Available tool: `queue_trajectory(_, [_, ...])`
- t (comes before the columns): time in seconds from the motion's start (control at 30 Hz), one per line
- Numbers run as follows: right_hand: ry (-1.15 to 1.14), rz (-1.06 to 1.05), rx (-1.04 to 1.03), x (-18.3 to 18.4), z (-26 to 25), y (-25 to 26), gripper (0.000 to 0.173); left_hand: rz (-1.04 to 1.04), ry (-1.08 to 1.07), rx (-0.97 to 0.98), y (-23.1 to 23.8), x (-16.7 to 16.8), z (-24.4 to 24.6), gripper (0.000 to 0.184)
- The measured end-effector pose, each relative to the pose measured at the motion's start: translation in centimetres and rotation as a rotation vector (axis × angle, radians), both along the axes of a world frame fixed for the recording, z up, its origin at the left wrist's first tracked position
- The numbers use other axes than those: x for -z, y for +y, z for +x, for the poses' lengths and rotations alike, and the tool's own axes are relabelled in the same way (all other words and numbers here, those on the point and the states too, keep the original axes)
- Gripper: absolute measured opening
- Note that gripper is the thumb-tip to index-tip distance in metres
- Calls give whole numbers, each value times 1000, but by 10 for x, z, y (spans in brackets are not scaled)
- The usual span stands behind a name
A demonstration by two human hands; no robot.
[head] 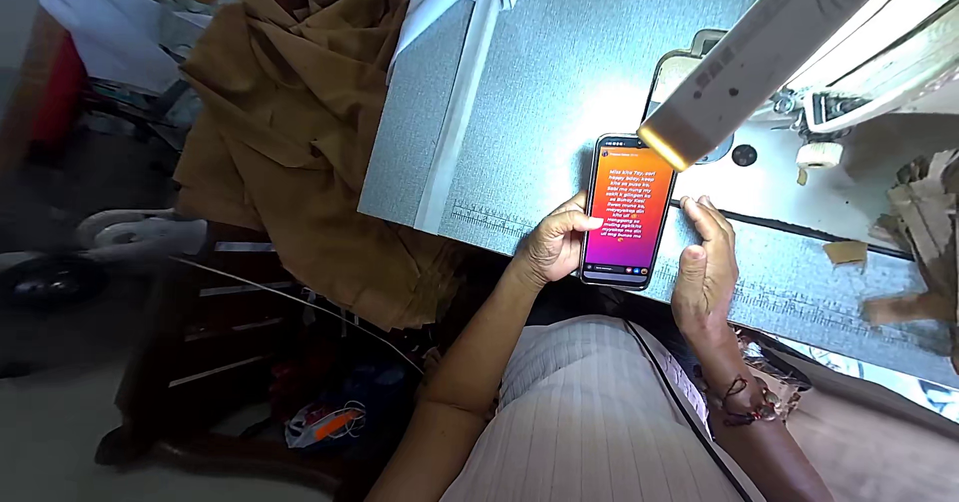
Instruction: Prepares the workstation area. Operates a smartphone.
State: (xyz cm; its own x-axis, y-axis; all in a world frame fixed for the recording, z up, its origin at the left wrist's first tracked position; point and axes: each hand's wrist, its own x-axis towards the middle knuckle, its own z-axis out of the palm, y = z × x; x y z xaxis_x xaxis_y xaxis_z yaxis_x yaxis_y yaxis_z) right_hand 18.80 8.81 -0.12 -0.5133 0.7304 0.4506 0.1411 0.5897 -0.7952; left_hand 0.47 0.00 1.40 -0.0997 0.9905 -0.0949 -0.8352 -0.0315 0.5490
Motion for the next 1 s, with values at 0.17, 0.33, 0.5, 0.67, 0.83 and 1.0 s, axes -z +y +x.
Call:
queue_trajectory(0.17, [0,1,2,1,0,-1,62,-17,10,-1,-1,-2,0,29])
queue_trajectory(0.33, [3,-19,-5,0,1,-1,62,-7,2,-1,-1,-2,1,32])
queue_trajectory(0.5, [8,-26,-10,-1,1,-1,61,6,4,5,-1,1,0,31])
queue_trajectory(0.67, [8,-28,-13,-1,0,-1,61,1,-7,6,1,1,-2,31])
queue_trajectory(0.83, [5,-19,-7,-1,0,-1,61,-6,1,2,0,-1,-1,32])
queue_trajectory(1.0, [-8,68,29,1,0,-3,58,-8,-13,-3,1,1,-1,30])
